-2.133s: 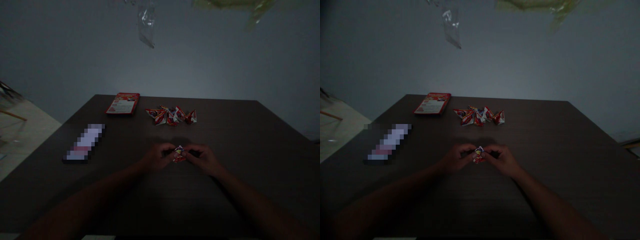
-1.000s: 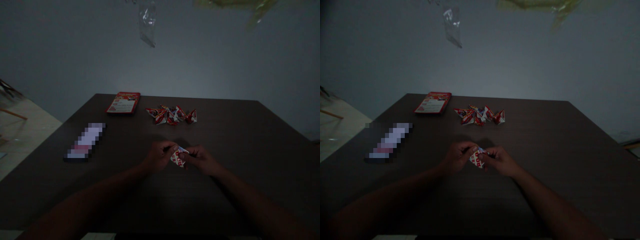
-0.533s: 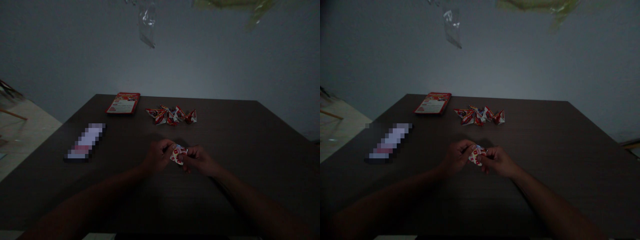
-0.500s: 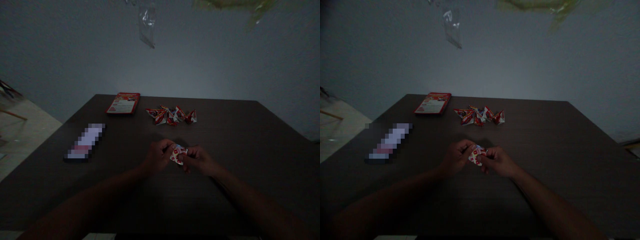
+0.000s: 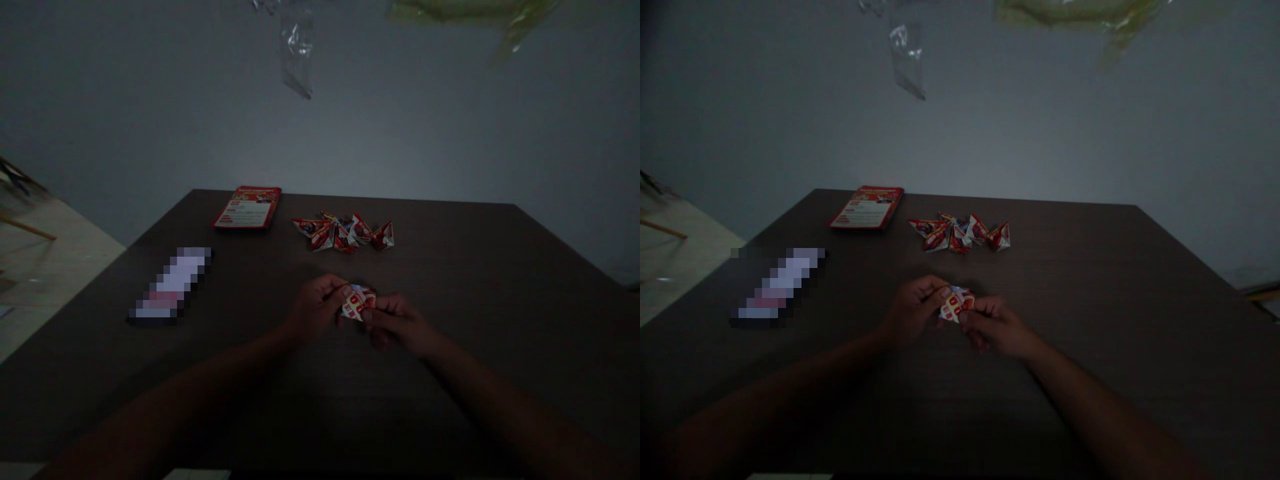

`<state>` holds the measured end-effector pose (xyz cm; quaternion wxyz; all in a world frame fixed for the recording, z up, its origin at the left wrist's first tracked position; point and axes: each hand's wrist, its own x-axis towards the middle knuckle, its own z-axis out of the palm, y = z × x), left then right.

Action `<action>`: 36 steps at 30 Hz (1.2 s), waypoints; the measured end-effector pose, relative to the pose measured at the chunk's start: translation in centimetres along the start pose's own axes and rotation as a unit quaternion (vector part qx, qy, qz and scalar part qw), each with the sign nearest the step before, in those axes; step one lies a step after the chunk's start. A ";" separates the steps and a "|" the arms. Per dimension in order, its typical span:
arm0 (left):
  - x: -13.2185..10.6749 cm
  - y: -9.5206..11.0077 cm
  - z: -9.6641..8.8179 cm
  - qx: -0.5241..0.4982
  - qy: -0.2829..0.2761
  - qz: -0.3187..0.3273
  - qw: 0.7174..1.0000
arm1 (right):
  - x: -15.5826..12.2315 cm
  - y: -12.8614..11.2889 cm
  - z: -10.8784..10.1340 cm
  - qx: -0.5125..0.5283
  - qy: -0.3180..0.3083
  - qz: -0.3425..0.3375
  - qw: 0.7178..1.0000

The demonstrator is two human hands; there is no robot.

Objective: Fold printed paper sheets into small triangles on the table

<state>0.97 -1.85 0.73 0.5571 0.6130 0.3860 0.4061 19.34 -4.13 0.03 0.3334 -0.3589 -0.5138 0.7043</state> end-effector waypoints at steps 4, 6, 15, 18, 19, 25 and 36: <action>0.0 -0.2 -0.6 0.078 -0.015 0.110 0.991 | -0.1 0.0 -0.6 0.111 0.003 0.029 0.993; 0.0 -0.1 -0.9 0.173 -0.027 0.214 0.961 | -0.3 -0.2 -0.8 0.155 -0.005 0.044 0.987; 0.9 -0.2 -1.8 0.319 -0.077 0.364 0.872 | -0.7 -0.7 -1.9 0.286 -0.183 0.156 0.928; 0.7 0.2 -1.9 0.352 -0.081 0.318 0.877 | -0.5 -0.6 -2.1 0.246 -0.151 0.159 0.944; 0.7 0.4 -1.9 0.358 -0.077 0.298 0.882 | -0.5 -0.6 -2.0 0.208 -0.114 0.139 0.961; 0.6 1.1 -1.7 0.285 -0.070 0.133 0.947 | -0.8 -1.3 -1.0 -0.165 0.128 -0.120 0.971; 0.1 0.9 -0.6 0.100 -0.161 -0.016 0.982 | -0.8 -1.2 0.0 -0.352 0.151 -0.212 0.899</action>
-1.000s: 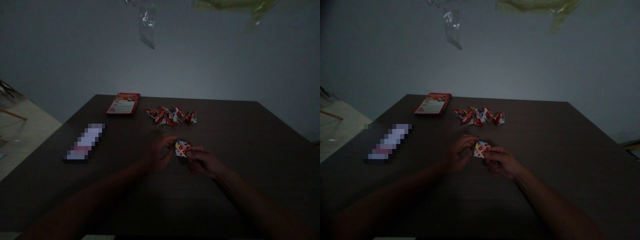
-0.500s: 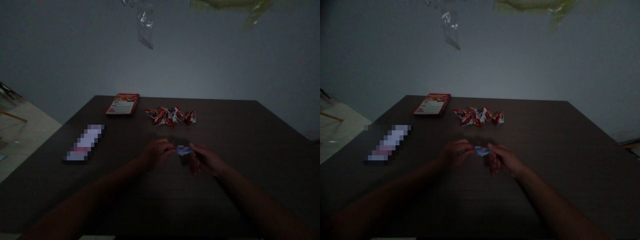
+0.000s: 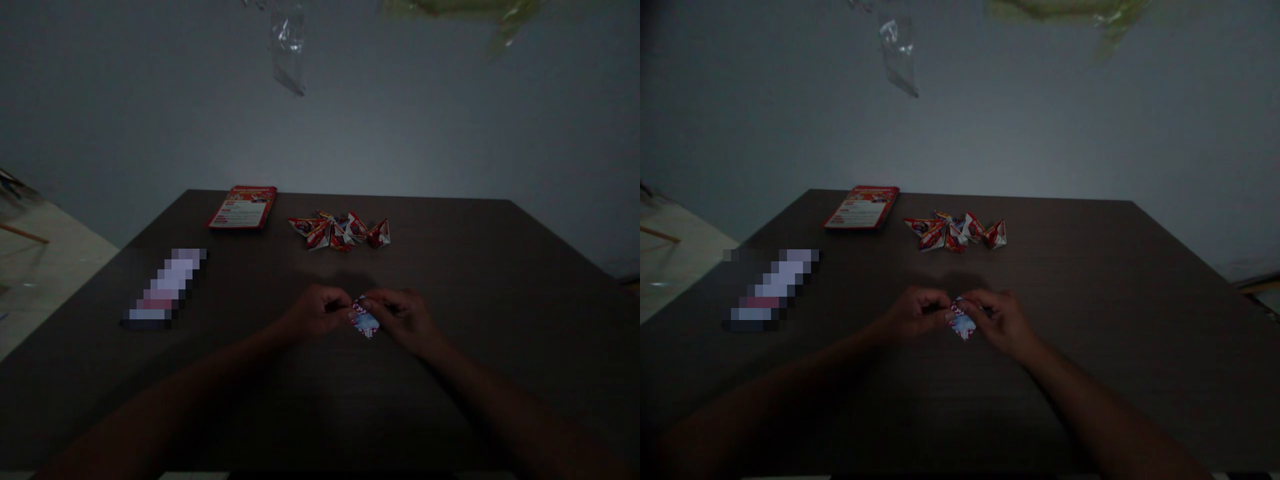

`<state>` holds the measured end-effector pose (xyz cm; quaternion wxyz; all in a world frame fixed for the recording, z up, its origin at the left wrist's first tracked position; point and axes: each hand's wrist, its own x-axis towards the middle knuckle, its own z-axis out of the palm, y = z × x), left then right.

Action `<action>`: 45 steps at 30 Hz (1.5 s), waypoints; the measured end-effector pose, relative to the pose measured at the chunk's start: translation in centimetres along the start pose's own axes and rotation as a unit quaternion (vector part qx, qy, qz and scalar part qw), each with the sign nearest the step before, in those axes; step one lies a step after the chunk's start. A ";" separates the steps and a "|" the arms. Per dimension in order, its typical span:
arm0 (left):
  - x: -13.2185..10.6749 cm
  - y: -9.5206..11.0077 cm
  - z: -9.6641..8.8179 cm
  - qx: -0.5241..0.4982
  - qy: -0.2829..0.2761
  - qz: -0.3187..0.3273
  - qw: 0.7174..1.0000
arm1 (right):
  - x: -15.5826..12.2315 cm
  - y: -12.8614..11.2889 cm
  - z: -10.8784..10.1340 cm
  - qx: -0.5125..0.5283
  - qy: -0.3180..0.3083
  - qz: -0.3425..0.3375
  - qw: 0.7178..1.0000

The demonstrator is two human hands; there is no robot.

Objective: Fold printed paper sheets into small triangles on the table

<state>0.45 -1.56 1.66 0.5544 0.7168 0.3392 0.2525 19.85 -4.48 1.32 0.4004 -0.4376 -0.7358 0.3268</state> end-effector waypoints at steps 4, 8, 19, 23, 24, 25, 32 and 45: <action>-0.2 0.0 0.5 0.055 -0.019 0.007 0.998 | -0.1 -0.3 0.3 0.022 0.019 0.004 1.000; -0.4 0.0 0.7 0.155 -0.021 0.059 0.986 | -0.1 -0.3 0.8 0.049 0.012 0.034 0.998; -0.4 0.1 0.6 0.200 -0.060 0.124 0.970 | -0.3 -0.7 0.7 -0.044 0.010 -0.038 0.998; -0.4 0.2 0.5 0.197 -0.057 0.111 0.972 | -0.3 -0.6 0.8 -0.047 0.018 -0.038 0.998; -0.4 0.2 0.5 0.198 -0.057 0.106 0.973 | -0.3 -0.5 0.9 -0.039 0.020 -0.027 0.999; -0.4 0.3 0.4 0.200 -0.055 0.100 0.973 | -0.2 -0.3 0.9 -0.029 0.020 -0.014 0.999; -0.5 0.2 0.2 0.207 -0.036 0.093 0.973 | -0.1 0.0 0.9 0.014 0.007 0.035 0.999; -0.7 0.3 0.7 0.200 0.087 0.088 0.972 | -0.3 -0.2 1.2 0.060 -0.034 0.059 0.996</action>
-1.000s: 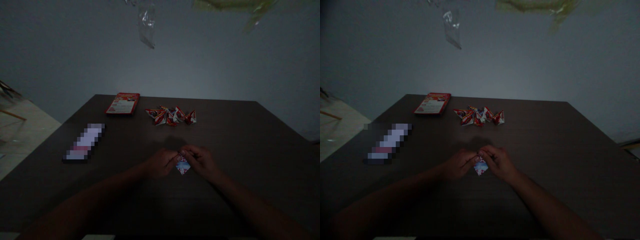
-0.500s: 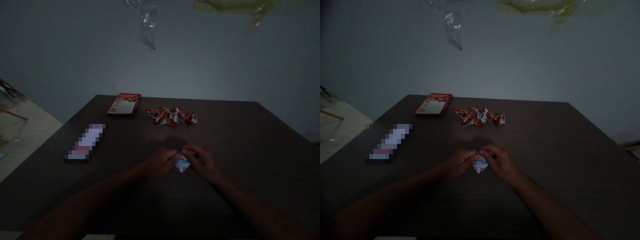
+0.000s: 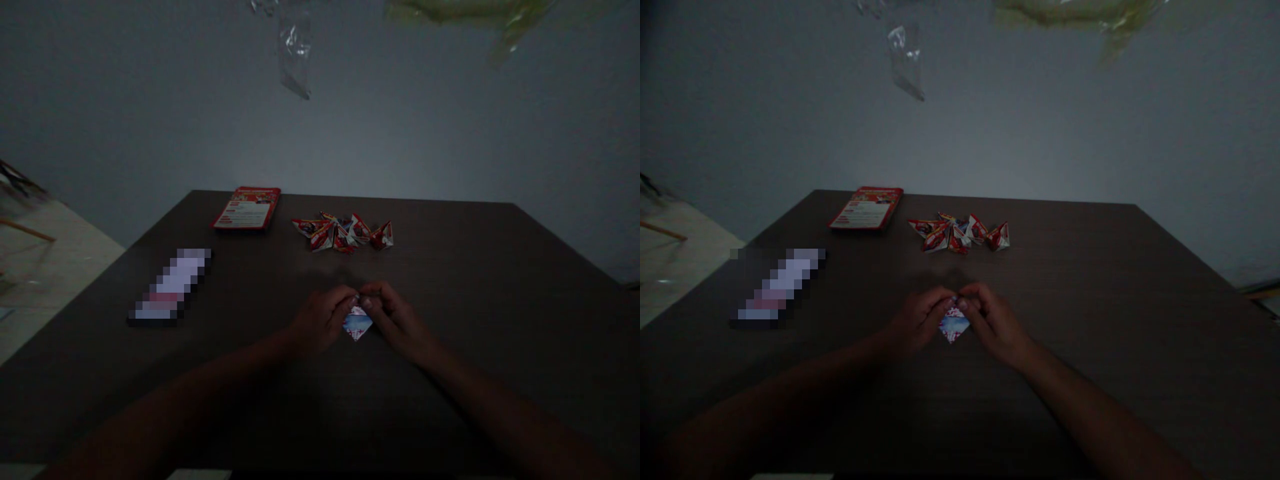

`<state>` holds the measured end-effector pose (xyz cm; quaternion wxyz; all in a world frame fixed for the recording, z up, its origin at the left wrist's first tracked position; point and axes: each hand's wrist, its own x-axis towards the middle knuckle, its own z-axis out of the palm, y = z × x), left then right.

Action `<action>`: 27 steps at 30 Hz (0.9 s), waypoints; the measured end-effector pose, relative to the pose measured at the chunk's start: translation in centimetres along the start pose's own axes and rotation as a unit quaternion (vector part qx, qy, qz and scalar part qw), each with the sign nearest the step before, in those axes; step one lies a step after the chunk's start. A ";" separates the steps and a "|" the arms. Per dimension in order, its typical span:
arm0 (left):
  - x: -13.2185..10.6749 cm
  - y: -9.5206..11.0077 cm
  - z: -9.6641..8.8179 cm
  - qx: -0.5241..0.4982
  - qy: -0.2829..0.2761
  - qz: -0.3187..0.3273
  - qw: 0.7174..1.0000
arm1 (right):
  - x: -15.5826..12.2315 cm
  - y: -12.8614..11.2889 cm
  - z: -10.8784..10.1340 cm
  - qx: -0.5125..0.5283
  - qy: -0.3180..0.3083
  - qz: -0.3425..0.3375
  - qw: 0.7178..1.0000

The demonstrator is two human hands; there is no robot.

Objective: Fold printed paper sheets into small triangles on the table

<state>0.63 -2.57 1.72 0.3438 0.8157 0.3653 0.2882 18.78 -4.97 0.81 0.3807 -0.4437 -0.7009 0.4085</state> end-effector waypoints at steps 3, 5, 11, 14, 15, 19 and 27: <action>0.0 0.1 -0.1 0.005 0.019 0.009 1.000 | 0.1 -0.5 -0.2 -0.055 -0.008 -0.014 0.998; 0.0 0.3 -0.1 -0.003 0.026 0.017 1.000 | 0.2 -0.8 -0.2 -0.084 -0.008 -0.016 0.996; -0.1 0.3 0.1 -0.024 0.029 0.024 0.999 | 0.3 -0.9 0.0 -0.099 0.004 -0.019 0.995; -0.2 0.2 0.3 -0.034 0.051 0.010 0.998 | 0.2 -0.5 0.1 -0.049 0.011 0.004 0.999; -0.3 0.2 0.4 -0.044 0.064 -0.002 0.997 | 0.2 -0.4 0.1 -0.022 0.008 0.016 1.000; -0.4 0.1 0.8 -0.121 0.106 -0.057 0.985 | 0.2 0.0 0.1 0.063 0.010 0.047 0.997; -0.5 -0.2 1.6 -0.296 -0.020 -0.090 0.951 | 0.2 0.4 -0.1 0.061 0.089 0.035 0.994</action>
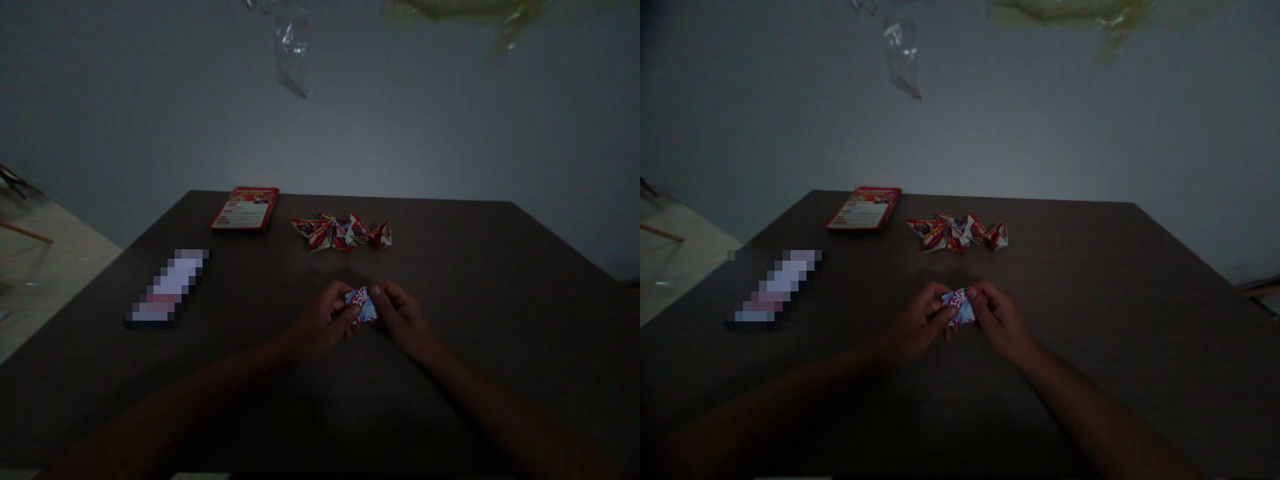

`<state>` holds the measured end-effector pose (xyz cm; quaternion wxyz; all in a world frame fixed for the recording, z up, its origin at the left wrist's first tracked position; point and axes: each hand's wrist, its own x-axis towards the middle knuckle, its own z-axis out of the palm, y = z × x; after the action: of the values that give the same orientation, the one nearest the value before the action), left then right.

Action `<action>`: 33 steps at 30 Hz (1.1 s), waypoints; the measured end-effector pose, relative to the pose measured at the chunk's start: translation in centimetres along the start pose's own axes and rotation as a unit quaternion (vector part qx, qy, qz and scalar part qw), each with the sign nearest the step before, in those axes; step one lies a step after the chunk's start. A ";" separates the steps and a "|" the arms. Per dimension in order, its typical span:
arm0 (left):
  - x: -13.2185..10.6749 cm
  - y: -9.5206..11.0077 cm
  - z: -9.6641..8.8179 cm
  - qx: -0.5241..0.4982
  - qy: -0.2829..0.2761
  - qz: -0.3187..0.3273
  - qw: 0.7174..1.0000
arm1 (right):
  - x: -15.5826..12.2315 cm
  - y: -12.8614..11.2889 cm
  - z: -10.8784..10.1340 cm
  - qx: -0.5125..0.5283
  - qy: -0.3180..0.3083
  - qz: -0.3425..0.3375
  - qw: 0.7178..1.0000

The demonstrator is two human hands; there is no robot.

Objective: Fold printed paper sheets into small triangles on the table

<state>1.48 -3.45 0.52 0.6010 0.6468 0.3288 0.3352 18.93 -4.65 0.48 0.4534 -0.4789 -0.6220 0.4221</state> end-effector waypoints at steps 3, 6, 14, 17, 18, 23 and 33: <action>-0.1 0.0 0.2 -0.034 -0.055 -0.017 0.998 | 0.0 -0.1 0.0 -0.063 0.026 -0.028 0.997; -0.1 0.1 0.4 -0.062 -0.059 -0.022 0.996 | 0.0 -0.1 0.0 -0.091 0.031 -0.036 0.995; -0.2 0.4 0.9 -0.087 0.001 0.001 0.996 | 0.0 -0.4 0.0 -0.107 0.029 -0.071 0.991; -0.3 0.7 0.9 -0.103 -0.015 0.000 0.995 | -0.2 -0.9 -0.1 -0.138 0.027 -0.109 0.984; -0.3 0.8 0.8 -0.095 -0.021 0.000 0.995 | -0.3 -1.0 -0.1 -0.147 0.022 -0.117 0.982; -0.2 1.2 -0.4 0.039 -0.035 -0.026 0.998 | -0.3 -1.3 -0.2 -0.138 -0.034 -0.104 0.984; 0.0 0.7 0.3 -0.050 0.037 0.016 0.998 | 0.0 0.1 0.0 0.040 0.018 -0.005 0.999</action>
<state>1.77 -3.64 1.17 0.6149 0.6079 0.3232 0.3845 18.95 -4.62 0.42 0.4852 -0.4654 -0.5986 0.4355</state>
